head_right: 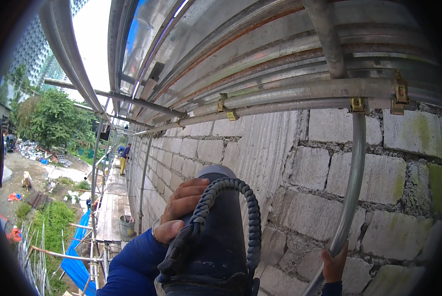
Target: The person walks along a scaffold and uses a trowel to apply mortar to the joints of a block wall. They repeatedly scoop mortar from a bucket and spread it along the wall surface.
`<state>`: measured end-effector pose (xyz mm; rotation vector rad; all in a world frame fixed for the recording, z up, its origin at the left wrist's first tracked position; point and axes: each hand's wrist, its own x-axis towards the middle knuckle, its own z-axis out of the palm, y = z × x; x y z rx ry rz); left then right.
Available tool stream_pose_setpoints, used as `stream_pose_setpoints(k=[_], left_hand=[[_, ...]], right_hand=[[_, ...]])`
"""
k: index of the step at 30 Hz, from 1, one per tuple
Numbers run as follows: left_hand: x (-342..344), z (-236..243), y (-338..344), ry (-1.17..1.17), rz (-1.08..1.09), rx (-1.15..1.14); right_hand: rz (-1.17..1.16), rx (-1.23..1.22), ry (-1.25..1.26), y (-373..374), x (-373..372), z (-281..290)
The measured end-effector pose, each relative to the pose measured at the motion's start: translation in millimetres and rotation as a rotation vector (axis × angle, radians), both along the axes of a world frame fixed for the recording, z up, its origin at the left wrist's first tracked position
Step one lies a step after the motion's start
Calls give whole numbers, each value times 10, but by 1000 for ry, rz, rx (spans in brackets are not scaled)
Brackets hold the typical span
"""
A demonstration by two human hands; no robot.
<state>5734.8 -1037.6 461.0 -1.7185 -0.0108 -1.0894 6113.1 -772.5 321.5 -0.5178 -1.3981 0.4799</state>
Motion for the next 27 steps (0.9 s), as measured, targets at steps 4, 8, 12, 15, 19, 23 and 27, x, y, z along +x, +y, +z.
stream_pose_setpoints(k=[4, 8, 12, 15, 19, 23, 27], left_hand=[[9, 29, 0, 9, -2, 21], [11, 34, -19, 8, 14, 26], [29, 43, -33, 7, 15, 21], [39, 50, -46, 7, 14, 17], [50, 52, -36, 10, 2, 23], [69, 37, -34, 2, 2, 15], [78, 12, -32, -8, -8, 5]], right_hand=[[-25, 0, 8, 53, 21, -38], [-1, -28, 21, 3, -7, -14], [-66, -36, 1, -55, -22, 12], [-66, -37, -1, -71, -20, 22], [-13, -40, 26, -87, -27, 27], [-41, -55, 7, -37, -6, -5], [-15, -48, 12, 53, 19, -36]])
